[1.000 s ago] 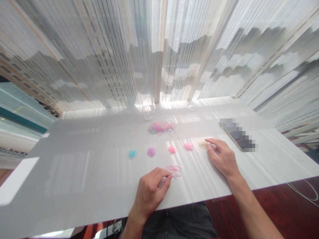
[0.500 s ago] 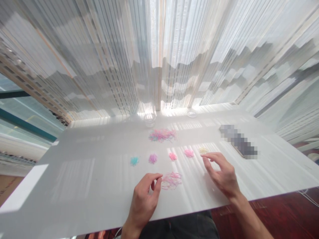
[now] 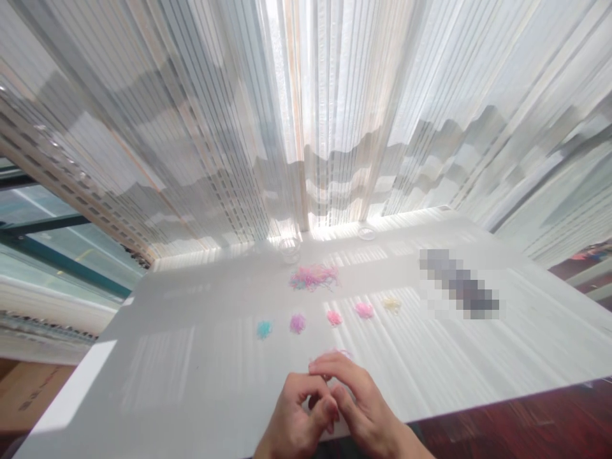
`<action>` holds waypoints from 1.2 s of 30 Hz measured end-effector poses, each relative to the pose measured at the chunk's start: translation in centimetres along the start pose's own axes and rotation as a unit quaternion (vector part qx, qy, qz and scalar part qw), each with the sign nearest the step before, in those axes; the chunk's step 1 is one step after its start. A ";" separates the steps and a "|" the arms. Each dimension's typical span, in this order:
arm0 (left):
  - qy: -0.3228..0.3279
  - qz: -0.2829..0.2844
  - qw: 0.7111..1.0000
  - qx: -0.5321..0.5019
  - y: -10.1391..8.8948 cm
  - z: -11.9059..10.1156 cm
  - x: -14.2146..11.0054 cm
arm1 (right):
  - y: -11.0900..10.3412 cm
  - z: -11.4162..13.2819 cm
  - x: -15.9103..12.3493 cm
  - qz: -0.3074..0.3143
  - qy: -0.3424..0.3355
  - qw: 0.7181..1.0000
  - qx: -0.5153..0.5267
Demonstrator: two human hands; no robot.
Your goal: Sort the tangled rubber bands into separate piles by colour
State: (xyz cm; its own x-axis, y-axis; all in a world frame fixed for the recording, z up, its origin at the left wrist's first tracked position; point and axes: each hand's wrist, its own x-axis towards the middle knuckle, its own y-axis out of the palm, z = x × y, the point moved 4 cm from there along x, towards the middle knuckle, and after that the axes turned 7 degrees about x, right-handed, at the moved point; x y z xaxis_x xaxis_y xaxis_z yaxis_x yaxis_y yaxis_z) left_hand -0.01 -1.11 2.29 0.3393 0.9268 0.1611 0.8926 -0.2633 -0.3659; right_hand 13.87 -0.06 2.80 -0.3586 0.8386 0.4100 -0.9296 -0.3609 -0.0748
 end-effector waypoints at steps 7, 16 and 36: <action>0.092 -0.075 0.959 0.258 -2.5 -0.2 1.1 | -5.0 -1.4 -0.4 -0.074 0.022 0.993 -0.084; 0.093 -0.032 0.918 0.384 -3.3 0.8 0.4 | -6.1 -2.1 -0.6 -0.039 0.042 0.982 -0.182; 0.096 -0.047 0.916 0.387 -2.6 1.6 -0.9 | -3.8 -1.7 -0.9 0.060 -0.058 0.966 -0.244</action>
State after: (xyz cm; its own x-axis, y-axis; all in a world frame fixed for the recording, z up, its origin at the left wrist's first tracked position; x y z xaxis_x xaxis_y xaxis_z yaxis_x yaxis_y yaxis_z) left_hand -3.11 -0.81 1.63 0.3852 0.8514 0.3561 0.4673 0.1528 -0.8708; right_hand 17.61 1.25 1.21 -0.4810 0.7415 0.4677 -0.8210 -0.1940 -0.5369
